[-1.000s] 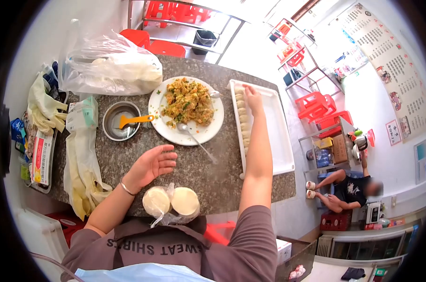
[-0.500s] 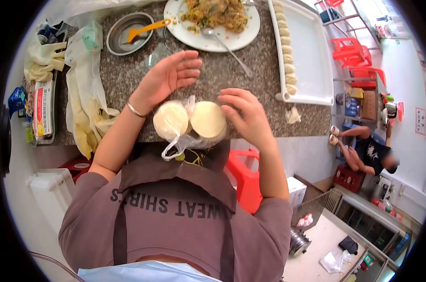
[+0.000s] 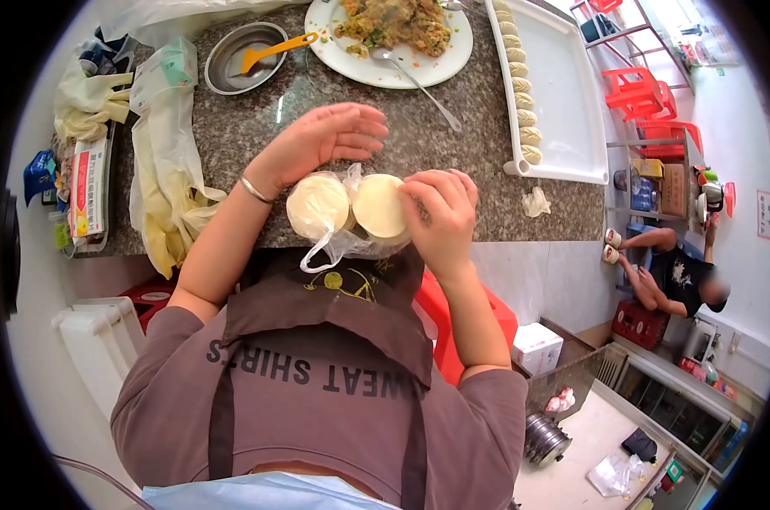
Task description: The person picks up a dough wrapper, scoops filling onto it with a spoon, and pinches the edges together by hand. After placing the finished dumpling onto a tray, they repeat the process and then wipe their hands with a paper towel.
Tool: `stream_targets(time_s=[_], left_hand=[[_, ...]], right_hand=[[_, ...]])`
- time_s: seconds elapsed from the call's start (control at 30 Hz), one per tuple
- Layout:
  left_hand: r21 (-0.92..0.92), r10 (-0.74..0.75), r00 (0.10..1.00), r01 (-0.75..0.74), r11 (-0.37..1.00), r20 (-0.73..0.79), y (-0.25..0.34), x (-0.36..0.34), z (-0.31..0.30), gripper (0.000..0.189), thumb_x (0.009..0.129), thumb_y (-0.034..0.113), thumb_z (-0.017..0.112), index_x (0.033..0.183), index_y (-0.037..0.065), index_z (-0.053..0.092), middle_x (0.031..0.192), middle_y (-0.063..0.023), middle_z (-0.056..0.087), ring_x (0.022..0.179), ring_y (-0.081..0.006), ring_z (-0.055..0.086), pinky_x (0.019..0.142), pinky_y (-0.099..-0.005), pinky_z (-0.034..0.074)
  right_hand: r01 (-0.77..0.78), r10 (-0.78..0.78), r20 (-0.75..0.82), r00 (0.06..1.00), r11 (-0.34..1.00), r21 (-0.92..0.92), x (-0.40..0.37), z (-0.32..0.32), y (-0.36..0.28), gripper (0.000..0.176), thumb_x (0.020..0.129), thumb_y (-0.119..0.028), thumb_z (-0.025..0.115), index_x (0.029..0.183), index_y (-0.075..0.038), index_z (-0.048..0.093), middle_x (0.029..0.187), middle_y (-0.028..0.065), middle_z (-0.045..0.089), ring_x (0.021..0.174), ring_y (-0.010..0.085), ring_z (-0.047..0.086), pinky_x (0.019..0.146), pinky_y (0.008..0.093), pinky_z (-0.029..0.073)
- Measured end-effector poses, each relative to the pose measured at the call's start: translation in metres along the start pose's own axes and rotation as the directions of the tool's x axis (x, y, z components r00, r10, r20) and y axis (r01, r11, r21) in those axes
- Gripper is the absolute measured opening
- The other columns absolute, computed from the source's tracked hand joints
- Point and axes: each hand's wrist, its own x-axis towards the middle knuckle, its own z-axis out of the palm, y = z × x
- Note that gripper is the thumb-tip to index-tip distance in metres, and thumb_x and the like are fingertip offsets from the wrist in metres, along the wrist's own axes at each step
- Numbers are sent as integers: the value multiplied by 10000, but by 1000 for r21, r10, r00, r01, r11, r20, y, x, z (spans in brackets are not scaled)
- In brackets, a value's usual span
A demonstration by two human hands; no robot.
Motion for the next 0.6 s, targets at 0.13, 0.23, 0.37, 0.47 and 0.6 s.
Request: stream_targets(time_s=[0.13,0.23,0.37,0.47,0.6], left_hand=[[86,-31,964,8,996,266,-4,-4,4,406,1003,292,498,1246,-27,561,1176,-125,638,1081,-185,619,950,-313,489],[131,-38,938,-8,991,344,1,-8,5,471,969,357,556,1230,-33,579,1188,-114,636,1111,-167,594,969,-310,460],[73,-19,900,-15,997,436,-2,-10,-1,433,892,281,681,1179,-37,619,1171,-102,647,1061,-137,603,943,-294,465],[84,-69,932,42,996,357,2,-11,0,321,870,116,703,1147,-31,634,1047,-48,690,910,-99,645,836,-244,507],[-96,98,986,-86,992,133,-4,-3,-2,236,921,123,641,1121,-2,636,978,-15,693,834,-72,647,754,-229,523]], right_hand=[[163,-168,58,984,983,81,12,-9,-17,96,756,-53,722,814,-58,646,831,42,648,806,223,626,836,394,460],[152,-179,79,981,951,268,18,-12,-23,127,739,1,720,831,-44,643,763,73,649,685,258,633,676,365,508],[-2,-5,25,1000,967,253,39,-12,-23,118,757,10,699,853,-41,653,814,95,674,731,268,653,684,356,514],[53,-46,-33,998,967,249,60,1,-8,108,769,-2,700,867,-35,669,819,94,679,736,279,653,678,359,517],[-74,72,-32,997,997,-38,85,18,50,384,822,-128,709,1179,-47,593,987,117,650,875,281,626,770,383,502]])
